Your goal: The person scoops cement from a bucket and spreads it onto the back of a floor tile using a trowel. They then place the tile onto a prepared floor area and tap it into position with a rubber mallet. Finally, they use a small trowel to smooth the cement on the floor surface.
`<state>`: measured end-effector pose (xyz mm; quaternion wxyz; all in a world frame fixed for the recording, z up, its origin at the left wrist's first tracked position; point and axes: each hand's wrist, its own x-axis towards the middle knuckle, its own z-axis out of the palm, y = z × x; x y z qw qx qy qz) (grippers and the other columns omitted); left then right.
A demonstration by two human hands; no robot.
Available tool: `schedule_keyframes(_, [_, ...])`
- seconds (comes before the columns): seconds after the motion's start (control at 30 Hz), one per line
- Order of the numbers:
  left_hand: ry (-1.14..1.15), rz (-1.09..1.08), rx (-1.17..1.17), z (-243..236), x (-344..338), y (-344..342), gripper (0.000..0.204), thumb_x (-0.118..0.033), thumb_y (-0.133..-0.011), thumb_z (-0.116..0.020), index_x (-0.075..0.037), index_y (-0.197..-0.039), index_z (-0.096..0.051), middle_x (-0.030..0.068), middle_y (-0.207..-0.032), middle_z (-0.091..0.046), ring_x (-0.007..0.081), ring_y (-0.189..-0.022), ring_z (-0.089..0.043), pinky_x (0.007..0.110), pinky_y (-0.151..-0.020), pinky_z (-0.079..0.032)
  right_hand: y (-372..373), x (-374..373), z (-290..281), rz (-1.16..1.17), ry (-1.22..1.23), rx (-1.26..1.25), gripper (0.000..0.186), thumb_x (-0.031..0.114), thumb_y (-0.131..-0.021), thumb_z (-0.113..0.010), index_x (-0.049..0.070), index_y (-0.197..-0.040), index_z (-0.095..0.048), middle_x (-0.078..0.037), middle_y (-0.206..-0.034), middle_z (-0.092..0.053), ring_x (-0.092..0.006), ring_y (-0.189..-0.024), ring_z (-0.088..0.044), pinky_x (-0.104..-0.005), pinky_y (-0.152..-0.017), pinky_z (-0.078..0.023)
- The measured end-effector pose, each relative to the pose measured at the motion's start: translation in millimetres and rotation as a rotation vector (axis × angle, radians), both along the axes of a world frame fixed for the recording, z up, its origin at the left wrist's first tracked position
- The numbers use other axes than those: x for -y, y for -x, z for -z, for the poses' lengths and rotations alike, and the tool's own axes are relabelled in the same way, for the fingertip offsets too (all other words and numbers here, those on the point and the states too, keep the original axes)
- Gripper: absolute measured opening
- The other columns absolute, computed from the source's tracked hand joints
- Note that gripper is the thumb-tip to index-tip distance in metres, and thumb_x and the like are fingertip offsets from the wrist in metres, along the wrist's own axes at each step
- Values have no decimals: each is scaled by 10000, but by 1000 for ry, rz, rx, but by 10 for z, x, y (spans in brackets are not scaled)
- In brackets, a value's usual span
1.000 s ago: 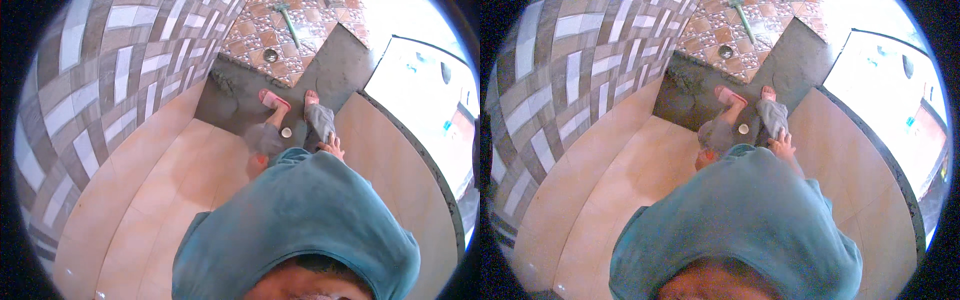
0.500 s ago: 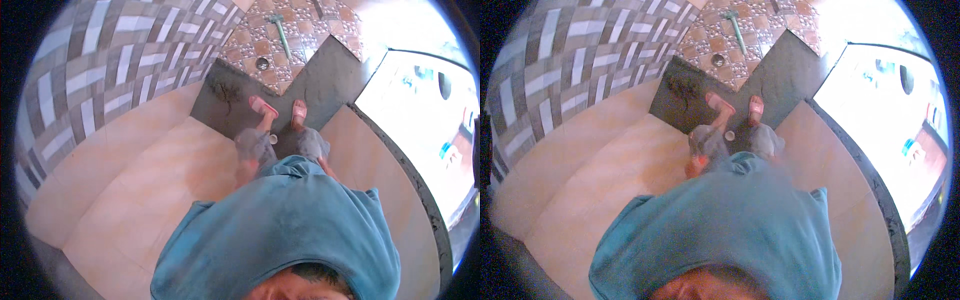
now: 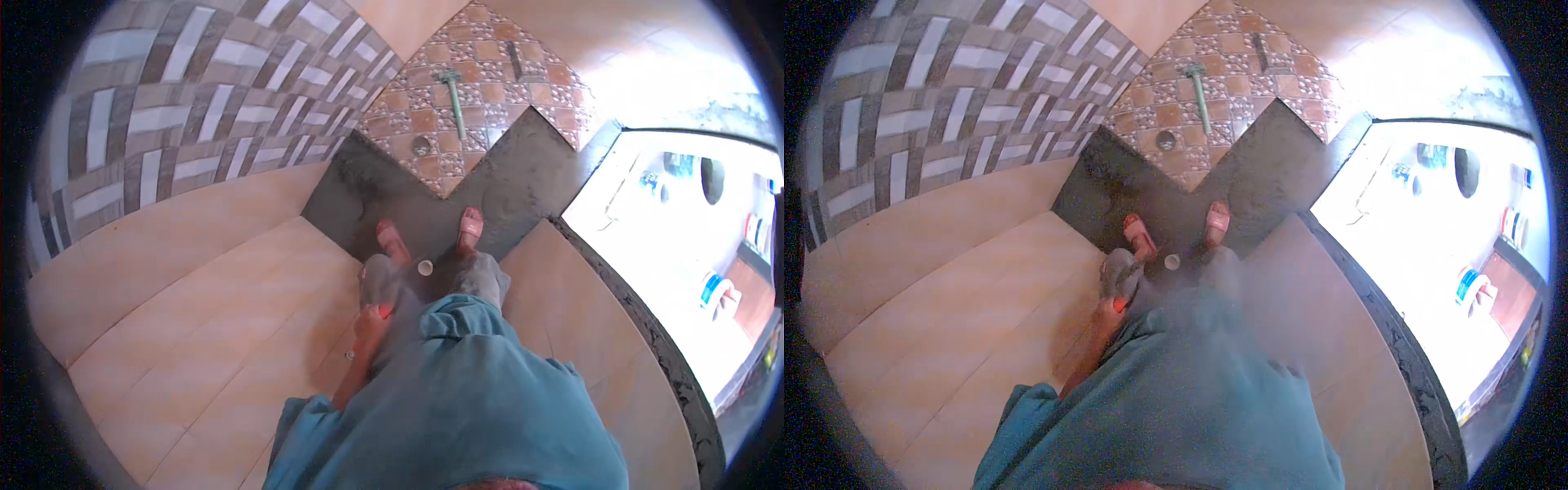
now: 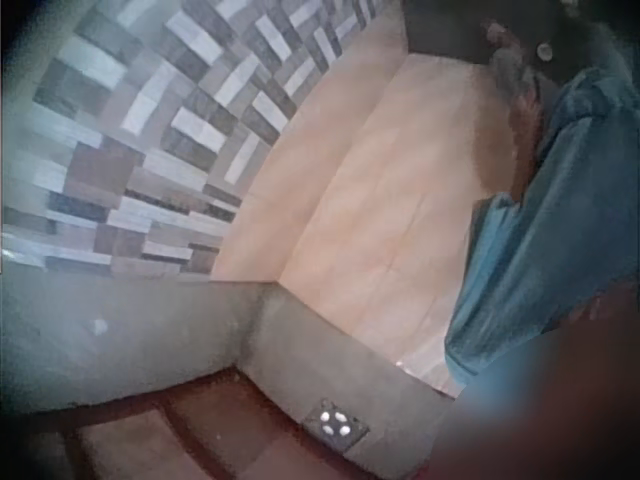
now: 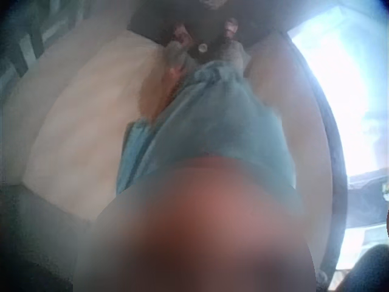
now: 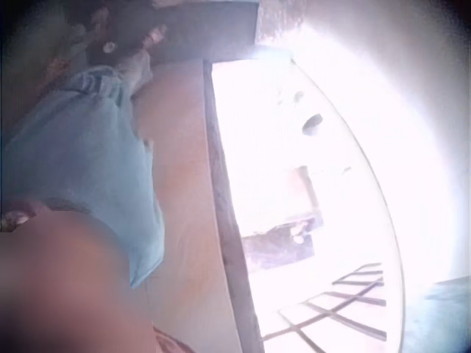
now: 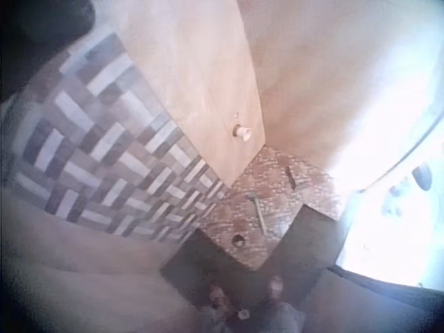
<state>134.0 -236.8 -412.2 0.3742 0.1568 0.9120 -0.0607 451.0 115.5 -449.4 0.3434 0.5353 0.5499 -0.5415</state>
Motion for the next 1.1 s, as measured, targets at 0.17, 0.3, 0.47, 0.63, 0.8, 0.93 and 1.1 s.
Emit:
schedule_keyframes(0.17, [217, 36, 261, -225, -179, 208, 442, -439, -898, -638, -38, -1084, -668, 207, -1074, -691, 398, -1040, -662, 504, -881, -523, -246, 196, -46, 95, -26, 51, 833, 581, -899, -595, 129, -1534, -302, -187, -1537, -359, -415, -1432, -307, -608, -1109, -317])
schedule_keyframes(0.3, [117, 84, 271, -167, -24, 400, 449, -428, -889, -643, -27, -1091, -664, 218, -1086, -693, 427, -1039, -656, 523, -864, -515, -283, 515, -120, 168, -31, 86, 875, 604, -893, -592, 100, -1539, -283, -211, -1516, -383, -427, -1415, -334, -587, -1107, -332])
schedule_keyframes(0.47, [-39, 102, 326, 59, 215, 682, 459, -415, -876, -650, -14, -1100, -659, 233, -1101, -696, 463, -1037, -648, 548, -842, -505, -116, 1011, -198, 219, -40, 140, 930, 632, -886, -589, 64, -1544, -259, -241, -1490, -413, -443, -1394, -367, -562, -1105, -351])
schedule_keyframes(0.63, [-46, 11, 443, 651, 997, 837, 394, -337, -887, -648, -12, -1108, -666, 257, -1085, -689, 438, -1011, -659, 554, -861, -494, 501, 1490, -308, 110, -14, 161, 986, 660, -880, -585, 28, -1550, -235, -271, -1464, -444, -459, -1372, -401, -537, -1102, -371])
schedule_keyframes(0.8, [-244, -142, 332, 1784, 2057, 684, 420, -285, -891, -680, 29, -1165, -619, 246, -1059, -689, 399, -1035, -659, 499, -913, -505, 1195, 1825, -99, -55, 69, 216, 1044, 688, -873, -582, -9, -1555, -211, -301, -1439, -474, -475, -1351, -435, -511, -1100, -390])
schedule_keyframes(0.93, [-291, -488, 297, 1779, 1705, 1063, 485, -334, -887, -705, 36, -1179, -589, 269, -1069, -682, 429, -1048, -652, 507, -910, -503, 1770, 2109, 354, -259, 127, 386, 1091, 710, -867, -579, -38, -1560, -191, -325, -1418, -498, -488, -1334, -462, -491, -1098, -406])
schedule_keyframes(1.1, [-70, -557, 263, 2458, 1758, 1469, 473, -333, -882, -703, 32, -1155, -575, 280, -1015, -684, 467, -1009, -659, 521, -860, -520, 2110, 2354, 971, -583, -174, 603, 1241, 734, -784, -659, -30, -1574, -84, -329, -1373, -538, -518, -1281, -508, -502, -1080, -424])
